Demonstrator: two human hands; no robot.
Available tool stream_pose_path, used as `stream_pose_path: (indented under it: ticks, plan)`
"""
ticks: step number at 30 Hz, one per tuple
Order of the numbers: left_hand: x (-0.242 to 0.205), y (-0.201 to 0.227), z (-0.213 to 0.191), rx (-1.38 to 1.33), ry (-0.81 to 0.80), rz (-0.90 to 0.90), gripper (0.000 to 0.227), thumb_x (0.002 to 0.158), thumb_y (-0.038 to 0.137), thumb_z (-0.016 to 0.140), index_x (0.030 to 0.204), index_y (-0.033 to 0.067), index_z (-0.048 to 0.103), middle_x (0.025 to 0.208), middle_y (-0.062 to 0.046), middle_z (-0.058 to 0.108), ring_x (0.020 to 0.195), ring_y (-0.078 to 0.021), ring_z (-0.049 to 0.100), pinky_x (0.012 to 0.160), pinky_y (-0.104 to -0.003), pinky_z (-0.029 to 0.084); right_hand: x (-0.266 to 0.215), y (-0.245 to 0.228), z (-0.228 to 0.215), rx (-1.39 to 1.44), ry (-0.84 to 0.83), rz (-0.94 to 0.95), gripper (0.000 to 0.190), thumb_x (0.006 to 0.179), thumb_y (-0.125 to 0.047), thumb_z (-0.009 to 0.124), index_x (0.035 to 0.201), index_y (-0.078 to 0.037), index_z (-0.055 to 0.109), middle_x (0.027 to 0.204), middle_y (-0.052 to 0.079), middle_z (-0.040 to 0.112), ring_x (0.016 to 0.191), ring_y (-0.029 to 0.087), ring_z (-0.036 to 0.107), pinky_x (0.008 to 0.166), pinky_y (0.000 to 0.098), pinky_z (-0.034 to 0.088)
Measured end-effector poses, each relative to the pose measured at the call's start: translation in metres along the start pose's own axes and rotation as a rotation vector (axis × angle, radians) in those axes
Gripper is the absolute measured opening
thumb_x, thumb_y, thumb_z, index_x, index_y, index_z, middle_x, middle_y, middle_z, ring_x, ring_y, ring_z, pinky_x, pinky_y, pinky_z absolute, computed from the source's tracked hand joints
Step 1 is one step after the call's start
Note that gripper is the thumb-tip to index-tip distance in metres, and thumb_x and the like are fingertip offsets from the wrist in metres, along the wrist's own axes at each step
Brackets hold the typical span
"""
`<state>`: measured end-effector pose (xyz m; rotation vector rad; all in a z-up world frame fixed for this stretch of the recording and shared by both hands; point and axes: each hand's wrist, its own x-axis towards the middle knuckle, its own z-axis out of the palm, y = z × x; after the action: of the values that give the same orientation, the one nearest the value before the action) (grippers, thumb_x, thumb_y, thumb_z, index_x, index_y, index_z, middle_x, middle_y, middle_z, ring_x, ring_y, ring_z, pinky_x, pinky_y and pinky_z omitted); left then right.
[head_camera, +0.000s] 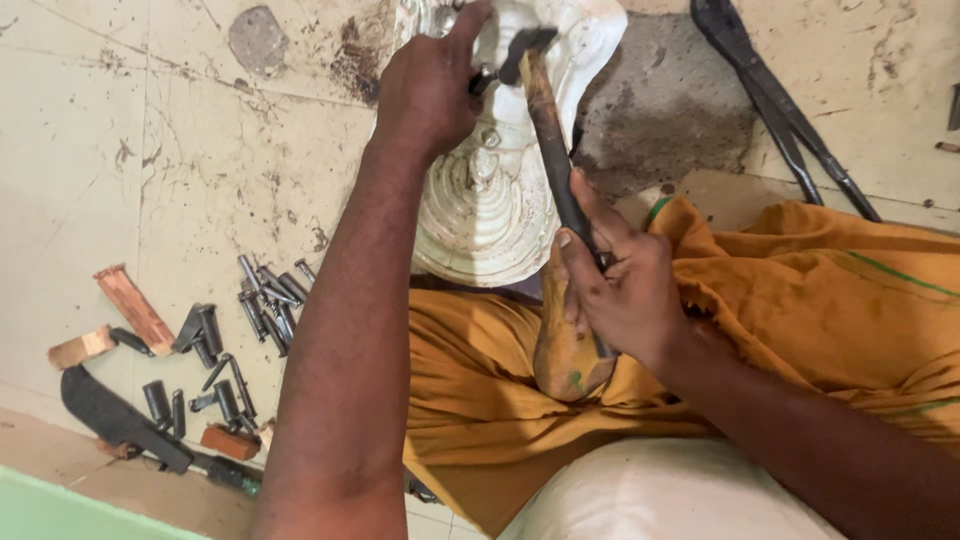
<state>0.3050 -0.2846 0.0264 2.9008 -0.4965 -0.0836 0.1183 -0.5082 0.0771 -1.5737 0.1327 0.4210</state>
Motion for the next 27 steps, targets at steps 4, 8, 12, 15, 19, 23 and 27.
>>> stream_pose_path:
  ticks: [4,8,12,15,19,23,27]
  plan:
    - [0.004,-0.004,0.001,-0.035,0.02,0.013,0.078,0.077,0.01,0.086,0.144,0.0249,0.048,0.083,-0.012,0.074,0.073,-0.0356,0.072,0.066,-0.05,0.058,0.003,-0.004,-0.002,0.034,0.143,-0.139,0.044,0.11,-0.008,0.052,0.153,-0.009,0.047,0.088,0.002,0.072,0.049,0.007,0.065,0.042,0.0276,0.053]
    - [0.001,-0.005,0.003,-0.006,0.025,0.028,0.072,0.081,0.013,0.085,0.143,0.0228,0.05,0.08,-0.013,0.074,0.071,-0.0353,0.072,0.064,-0.049,0.058,0.003,-0.003,0.003,0.055,0.081,-0.101,0.056,0.107,-0.006,0.054,0.16,-0.012,0.037,0.075,0.005,0.066,0.049,0.007,0.061,0.041,0.0261,0.054]
    - [0.006,-0.001,0.001,-0.086,0.053,0.016,0.071,0.078,0.012,0.085,0.14,0.0221,0.053,0.081,-0.012,0.075,0.072,-0.0346,0.073,0.062,-0.05,0.057,0.012,-0.008,-0.009,-0.002,0.058,-0.309,0.047,0.112,-0.004,0.046,0.158,-0.009,0.043,0.077,0.004,0.07,0.047,0.008,0.064,0.043,0.0276,0.053]
    - [-0.01,-0.007,0.003,-0.027,0.096,0.072,0.069,0.08,0.013,0.087,0.14,0.0206,0.053,0.081,-0.016,0.073,0.073,-0.0393,0.071,0.065,-0.051,0.056,0.004,-0.003,-0.003,-0.026,0.261,-0.348,0.051,0.115,-0.004,0.045,0.163,-0.008,0.031,0.082,0.005,0.065,0.055,0.007,0.063,0.046,0.0245,0.056]
    - [0.01,0.003,-0.003,-0.11,0.018,-0.03,0.076,0.074,0.009,0.086,0.14,0.022,0.051,0.081,-0.014,0.075,0.074,-0.0352,0.074,0.065,-0.049,0.057,0.011,-0.008,-0.008,-0.096,0.052,-0.13,0.054,0.104,-0.006,0.052,0.157,-0.011,0.041,0.074,0.006,0.067,0.046,0.009,0.059,0.039,0.0254,0.055]
    - [-0.004,-0.003,0.003,-0.128,0.022,-0.001,0.072,0.078,0.01,0.087,0.14,0.0201,0.051,0.084,-0.013,0.076,0.076,-0.0351,0.074,0.068,-0.049,0.058,0.01,-0.004,0.001,0.02,0.175,-0.453,0.048,0.113,-0.004,0.048,0.159,-0.007,0.035,0.084,0.005,0.069,0.052,0.007,0.063,0.046,0.0261,0.054]
    - [0.009,-0.001,-0.001,-0.179,0.041,0.03,0.075,0.077,0.009,0.087,0.141,0.0219,0.049,0.084,-0.011,0.077,0.076,-0.0341,0.074,0.067,-0.049,0.057,0.011,-0.018,-0.011,-0.044,0.013,0.064,0.049,0.102,-0.006,0.056,0.15,-0.011,0.053,0.075,0.008,0.069,0.042,0.01,0.056,0.034,0.0264,0.051]
